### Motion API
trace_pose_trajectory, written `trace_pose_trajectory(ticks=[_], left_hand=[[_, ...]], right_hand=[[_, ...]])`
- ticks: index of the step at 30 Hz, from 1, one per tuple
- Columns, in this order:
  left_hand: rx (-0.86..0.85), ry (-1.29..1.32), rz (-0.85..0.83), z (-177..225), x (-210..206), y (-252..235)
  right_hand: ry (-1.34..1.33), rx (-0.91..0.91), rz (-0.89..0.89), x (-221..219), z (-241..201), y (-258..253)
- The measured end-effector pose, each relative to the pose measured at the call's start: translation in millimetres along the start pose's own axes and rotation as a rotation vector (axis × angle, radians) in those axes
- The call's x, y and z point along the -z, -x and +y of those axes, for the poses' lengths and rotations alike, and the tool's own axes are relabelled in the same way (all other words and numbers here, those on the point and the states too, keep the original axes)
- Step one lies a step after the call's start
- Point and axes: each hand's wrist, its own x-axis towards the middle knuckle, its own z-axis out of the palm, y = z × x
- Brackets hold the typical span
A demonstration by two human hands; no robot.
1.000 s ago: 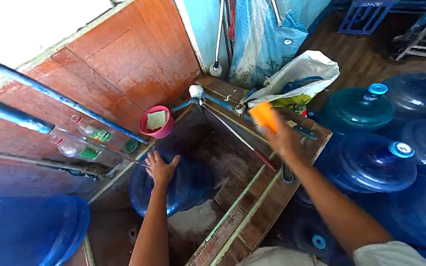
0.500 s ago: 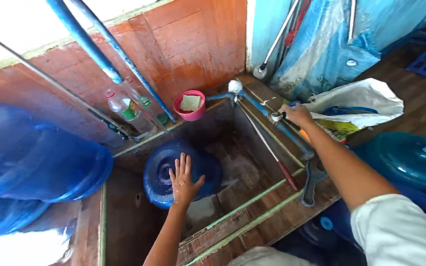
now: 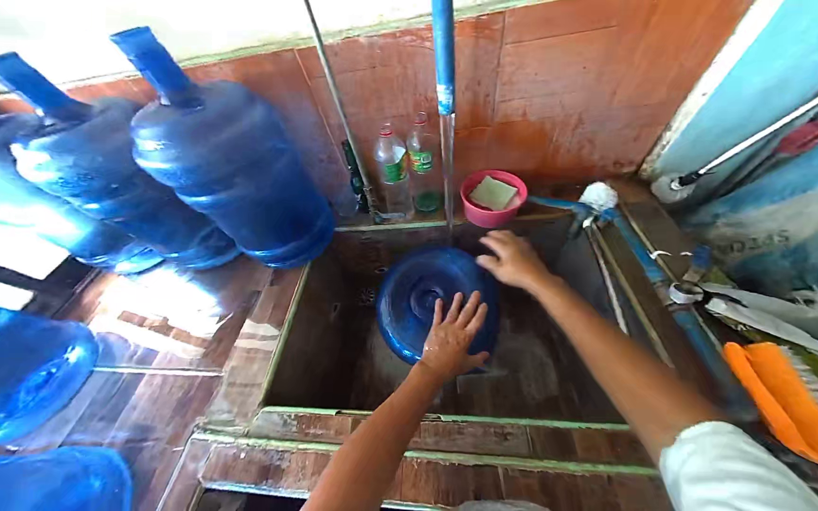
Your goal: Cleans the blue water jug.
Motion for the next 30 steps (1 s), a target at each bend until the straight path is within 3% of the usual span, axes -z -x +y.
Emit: trace_pose_trajectory(ticks=[3, 6, 8, 11, 14, 16, 18, 21, 24, 27, 30], left_hand=[[-0.063, 0.02, 0.082, 2.1, -10.6, 13.5], [-0.031, 0.09, 0.18, -2.4, -16.2, 28.2], [0.135, 0.126, 0.337, -9.7, -18.7, 35.7], [0.529, 0.16, 0.546, -24.4, -14.5, 36.5], [0.859, 0.287, 0.367, -34.7, 15.4, 25.8], [0.958, 0.355, 0.223, -39.5, 35.5, 9.7], [0.991, 0.372, 0.148, -45.4, 49.9, -10.3], [1.001, 0.336, 0.154, -54.7, 62.6, -43.0], [0.932, 0.328, 0.187, -55.0, 61.8, -80.4], [0.685, 0.253, 0.208, -47.0, 44.8, -118.7], [0.339, 0.165, 0.128, -28.3, 27.9, -145.6]], right_hand=[[-0.019, 0.091, -0.164, -43.0, -60.1, -31.4], [0.015, -0.018, -0.281, -55.7, -78.3, -44.6], [-0.012, -0.076, -0.323, -56.3, -77.0, -46.0], [-0.063, -0.185, -0.238, -54.0, -63.6, -30.5], [-0.061, -0.389, -0.12, -39.7, -44.5, -4.1], [-0.045, -0.496, -0.115, -27.2, -31.1, 20.5], [-0.058, -0.483, -0.131, -21.4, -18.8, 58.5], [-0.198, -0.351, -0.184, -36.5, 1.1, 135.8], [-0.197, -0.467, -0.332, -61.7, 6.4, 201.0], [-0.056, -0.58, -0.431, -88.4, 3.2, 229.5], [-0.031, -0.63, -0.377, -95.9, 1.1, 225.8]])
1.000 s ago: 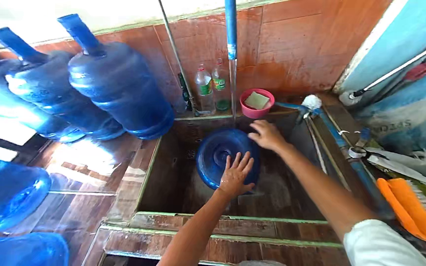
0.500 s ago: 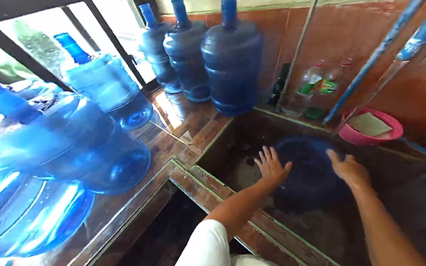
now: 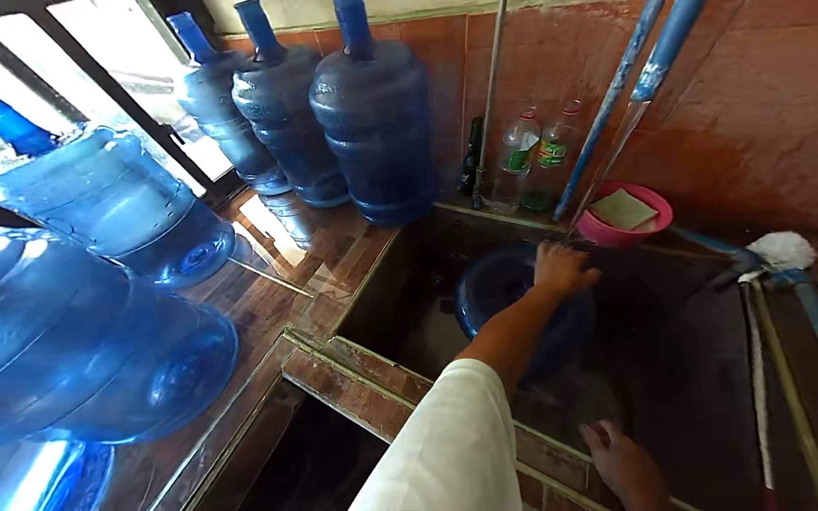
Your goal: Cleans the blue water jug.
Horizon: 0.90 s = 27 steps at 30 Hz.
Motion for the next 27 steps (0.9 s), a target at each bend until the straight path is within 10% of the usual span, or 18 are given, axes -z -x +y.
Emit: trace_pose_trajectory(ticks=[10, 13, 17, 24, 27], left_hand=[[-0.507, -0.07, -0.09, 29.2, -35.0, 97.3], [-0.14, -0.209, 0.252, -14.8, -11.4, 86.5], [0.521, -0.135, 0.292, -60.7, 24.8, 33.7], [-0.188, -0.207, 0.175, -35.2, 5.3, 31.2], [0.283, -0.328, 0.268, -33.7, 10.7, 9.1]], right_hand=[[-0.019, -0.111, -0.144, 17.2, -16.7, 4.7], [-0.059, -0.102, -0.174, 19.9, -15.5, 2.8], [-0.116, -0.105, -0.219, 22.6, -15.9, 3.8], [-0.213, -0.058, -0.189, 23.2, -12.3, 6.0], [-0.216, -0.04, -0.179, 23.4, -10.3, 5.9]])
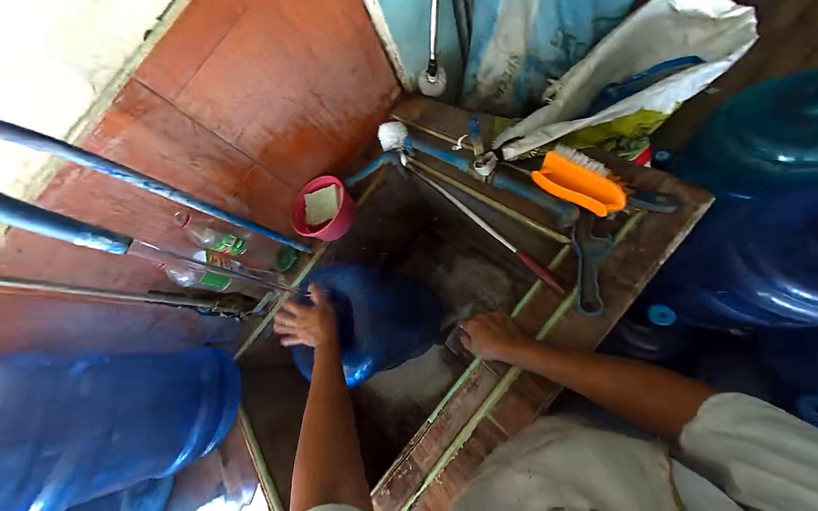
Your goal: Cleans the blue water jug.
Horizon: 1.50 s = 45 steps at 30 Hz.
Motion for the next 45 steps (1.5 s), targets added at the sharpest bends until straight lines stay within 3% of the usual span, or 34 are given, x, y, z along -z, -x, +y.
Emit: trace_pose_trajectory(ticks=[1, 3, 7, 8, 9, 11, 13, 17, 19, 23, 25, 28, 30, 31, 34, 35, 37, 40, 45], left_hand=[[0.162, -0.031, -0.026, 1.4, -1.7, -7.6], [0.196, -0.022, -0.064, 4.1, -1.8, -1.3], [-0.333, 0.068, 0.003, -16.1, 2.7, 36.8], [-0.358, 0.082, 0.003, -28.7, 3.8, 34.9], [-0.267, 0.075, 0.007, -37.7, 5.5, 29.1], [0.085, 0.066, -0.027, -42.7, 6.6, 12.1], [0.138, 0.115, -0.042, -40.1, 5.9, 10.7], [-0.429, 0.291, -0.006, -28.1, 2.6, 36.5], [-0.522, 0.211, 0.025, -30.6, -1.7, 33.3], [0.205, 0.076, 0.021, -28.4, 2.7, 12.9], [0.194, 0.044, -0.017, -22.8, 1.2, 26.3], [-0.204, 0.039, 0.018, -26.9, -1.2, 67.9], [-0.45, 0.122, 0.062, -44.3, -3.2, 67.0], [-0.443, 0.144, 0.067, -52.0, -1.6, 57.7], [0.066, 0.159, 0.001, -46.9, 6.0, 23.1], [0.132, 0.174, -0.016, -42.9, 6.1, 15.4], [0.029, 0.242, -0.01, -28.1, 6.7, 16.8], [-0.306, 0.326, -0.046, 1.0, 5.4, 26.4], [-0.632, 0.506, -0.326, 67.2, -4.7, 41.7]], right_hand=[[0.002, 0.005, 0.005, 0.0, 0.4, -0.4], [0.002, 0.009, 0.006, 1.5, 0.7, -0.7], [-0.046, 0.036, 0.02, 0.3, 1.8, -1.1], [-0.045, 0.041, 0.016, -0.3, 2.4, 0.1], [-0.042, 0.045, 0.016, 0.0, 2.4, 0.5], [-0.042, 0.043, 0.022, 0.7, 1.6, -0.2], [-0.039, 0.032, 0.024, 0.2, 2.3, 0.1], [-0.026, 0.039, 0.026, 0.0, 1.3, 0.3], [-0.019, 0.05, 0.033, -2.0, 2.5, 0.6], [-0.015, 0.051, 0.044, -1.1, 2.8, 2.3], [-0.012, 0.051, 0.044, -0.2, 3.1, 3.4], [-0.012, 0.068, 0.046, -0.6, 3.1, 4.0], [-0.013, 0.069, 0.045, -1.5, 3.4, 4.0], [-0.015, 0.069, 0.045, -1.9, 3.0, 3.4], [-0.01, 0.054, 0.041, -1.8, 0.7, 1.3], [-0.006, 0.049, 0.043, -2.7, 0.1, 0.8], [0.004, 0.035, 0.05, -0.7, 0.2, -0.3], [0.005, 0.027, 0.045, -1.9, -2.1, -1.5], [0.049, -0.011, 0.055, -4.6, -1.6, -2.4]])
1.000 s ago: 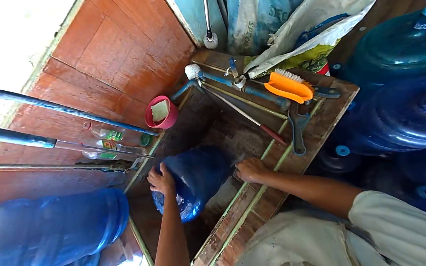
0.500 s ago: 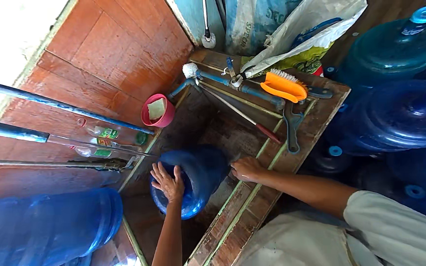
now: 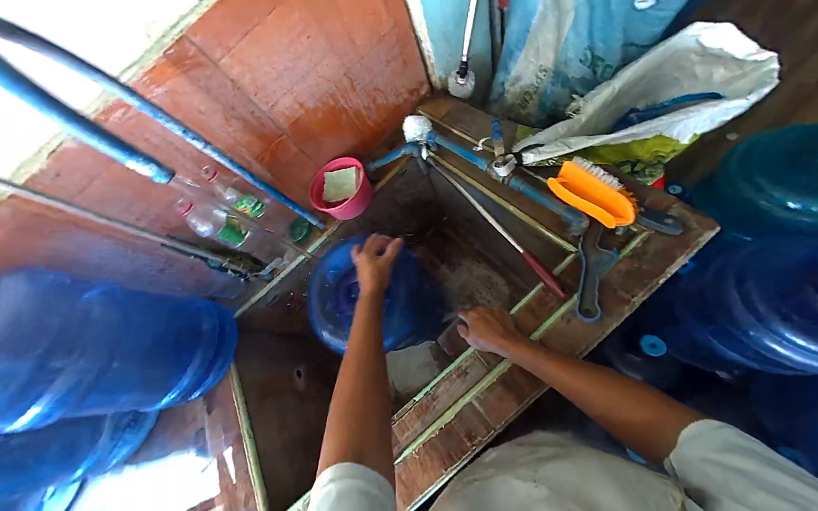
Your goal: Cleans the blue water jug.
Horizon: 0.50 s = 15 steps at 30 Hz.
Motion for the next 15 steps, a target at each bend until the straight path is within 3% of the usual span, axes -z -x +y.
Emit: trace_pose_trajectory(ticks=[3, 5, 8, 11, 13, 15], left_hand=[[-0.092, -0.019, -0.154, 33.0, -30.1, 21.8], [-0.197, -0.131, -0.19, 32.8, -41.7, 48.4], [-0.127, -0.33, -0.032, 8.1, -21.0, 90.7], [0.224, -0.387, 0.156, -31.3, 26.9, 112.4], [0.551, -0.344, 0.175, -52.2, 55.7, 105.7], [0.74, -0.338, 0.158, -66.2, 75.1, 84.3]], right_hand=[[0.054, -0.006, -0.005, 1.3, -1.3, 4.2], [0.06, 0.0, 0.004, 0.3, -1.0, 6.0], [0.046, 0.0, 0.009, -0.5, 0.5, 4.8], [0.021, -0.002, 0.0, 1.6, -1.8, 4.1], [0.017, -0.01, -0.012, 4.8, -3.3, 4.2], [0.016, -0.013, -0.017, 5.1, -4.3, 4.0]])
